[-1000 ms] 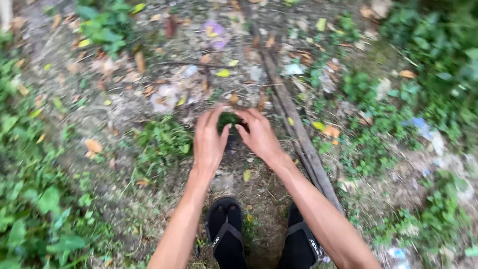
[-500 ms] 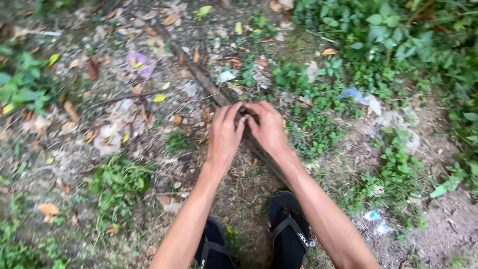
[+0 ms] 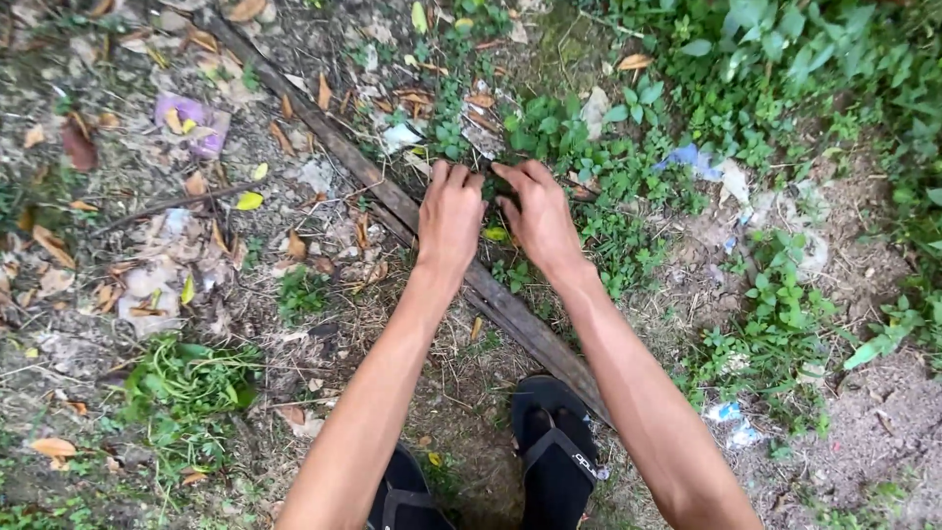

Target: Picking small green plants from the ground and gathering them into a small pile.

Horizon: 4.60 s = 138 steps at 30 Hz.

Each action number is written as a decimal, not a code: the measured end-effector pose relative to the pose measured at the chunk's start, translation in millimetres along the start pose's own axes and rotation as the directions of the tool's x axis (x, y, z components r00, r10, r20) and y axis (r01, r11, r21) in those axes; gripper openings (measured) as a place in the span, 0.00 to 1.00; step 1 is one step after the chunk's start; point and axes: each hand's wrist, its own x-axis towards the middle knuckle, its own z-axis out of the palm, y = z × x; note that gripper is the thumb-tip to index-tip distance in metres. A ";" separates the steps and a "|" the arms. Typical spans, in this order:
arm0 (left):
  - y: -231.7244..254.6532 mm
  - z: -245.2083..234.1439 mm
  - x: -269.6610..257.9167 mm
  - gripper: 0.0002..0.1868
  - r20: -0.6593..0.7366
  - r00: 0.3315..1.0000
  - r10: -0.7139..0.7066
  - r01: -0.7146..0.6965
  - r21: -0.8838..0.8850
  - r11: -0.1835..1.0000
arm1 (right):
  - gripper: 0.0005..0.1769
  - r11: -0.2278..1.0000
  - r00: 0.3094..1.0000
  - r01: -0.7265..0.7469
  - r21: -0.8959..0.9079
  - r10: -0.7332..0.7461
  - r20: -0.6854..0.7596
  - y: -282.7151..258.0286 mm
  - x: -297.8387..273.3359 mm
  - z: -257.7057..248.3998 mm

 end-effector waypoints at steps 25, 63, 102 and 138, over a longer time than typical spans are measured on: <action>19.1 -56.2 3.8 0.06 -0.185 0.983 -0.010 -0.036 -0.240 0.970 | 0.06 0.998 0.988 -0.038 0.042 0.044 -0.149 -30.5 8.4 -22.6; -51.9 -152.1 -153.5 0.18 -0.303 0.934 -0.190 0.147 -0.158 0.976 | 0.13 0.970 0.991 0.109 0.219 -0.123 0.055 -155.1 -48.4 82.5; 45.5 6.3 -91.5 0.10 0.094 0.985 0.144 -0.126 -0.173 0.977 | 0.19 0.988 0.975 -0.155 -0.017 0.150 -0.165 16.8 -127.5 -19.9; -81.3 -149.2 -181.0 0.09 -0.292 0.818 -0.496 0.348 -0.437 0.830 | 0.13 0.909 0.979 0.043 0.414 -0.121 0.163 -173.8 -48.3 103.8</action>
